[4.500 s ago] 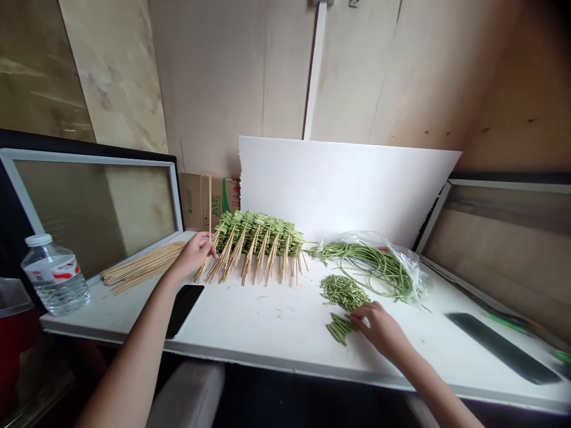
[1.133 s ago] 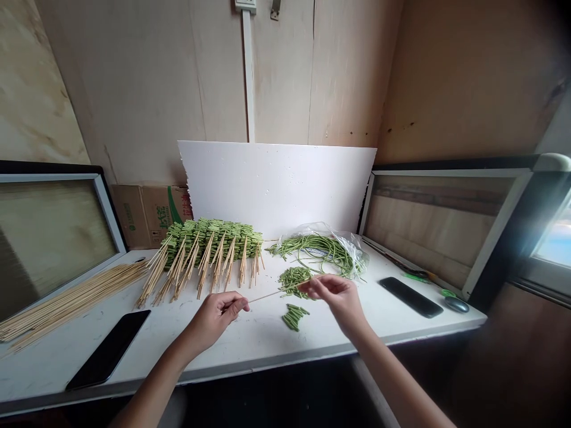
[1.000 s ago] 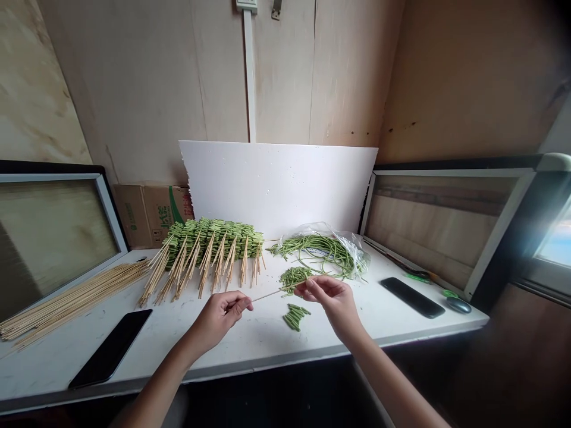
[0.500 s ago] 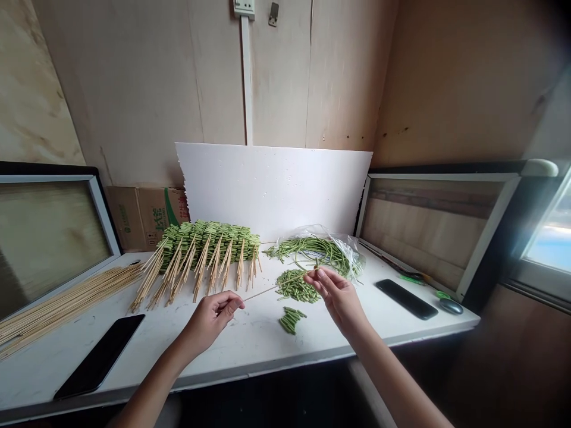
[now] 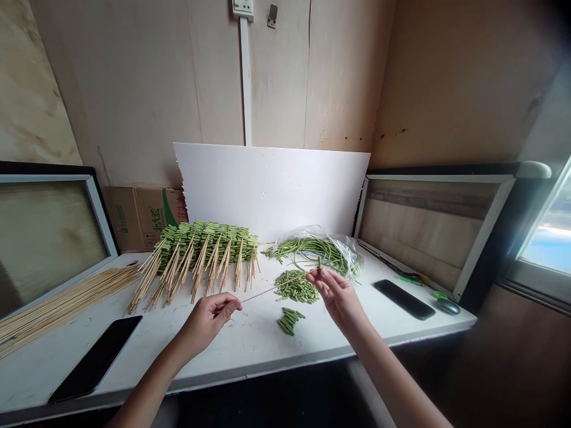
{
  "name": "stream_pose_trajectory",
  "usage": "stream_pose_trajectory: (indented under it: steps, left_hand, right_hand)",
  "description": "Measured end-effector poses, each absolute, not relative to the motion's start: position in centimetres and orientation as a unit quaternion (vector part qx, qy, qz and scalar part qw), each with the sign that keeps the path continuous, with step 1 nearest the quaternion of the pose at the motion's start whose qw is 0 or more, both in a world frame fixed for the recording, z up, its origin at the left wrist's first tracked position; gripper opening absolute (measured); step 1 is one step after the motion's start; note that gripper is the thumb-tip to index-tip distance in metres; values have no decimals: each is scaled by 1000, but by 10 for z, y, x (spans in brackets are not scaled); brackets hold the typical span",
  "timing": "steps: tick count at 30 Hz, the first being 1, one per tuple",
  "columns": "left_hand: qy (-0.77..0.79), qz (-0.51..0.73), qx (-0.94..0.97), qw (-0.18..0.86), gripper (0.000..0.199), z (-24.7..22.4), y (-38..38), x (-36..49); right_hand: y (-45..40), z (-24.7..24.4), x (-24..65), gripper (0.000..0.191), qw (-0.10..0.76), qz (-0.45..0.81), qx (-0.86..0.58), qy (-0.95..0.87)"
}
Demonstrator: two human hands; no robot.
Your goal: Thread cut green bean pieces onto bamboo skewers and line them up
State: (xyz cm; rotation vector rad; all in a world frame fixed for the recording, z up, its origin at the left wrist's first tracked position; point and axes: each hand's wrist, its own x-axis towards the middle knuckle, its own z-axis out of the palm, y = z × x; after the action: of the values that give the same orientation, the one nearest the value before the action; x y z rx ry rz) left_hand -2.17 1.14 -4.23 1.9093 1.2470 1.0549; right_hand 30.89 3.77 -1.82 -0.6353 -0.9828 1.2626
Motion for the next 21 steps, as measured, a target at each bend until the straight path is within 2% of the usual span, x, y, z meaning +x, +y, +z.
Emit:
stream_pose_trajectory:
  steps: [13,21]
  left_hand:
    - [473,394,727,304,39,-42,11,-21]
    - [479,385,730,298,42,-35,8,-23]
  right_hand:
    - [38,-18,309,27,657,537,-288,-444]
    - [41,-21,317,20,641,515,-293,-488]
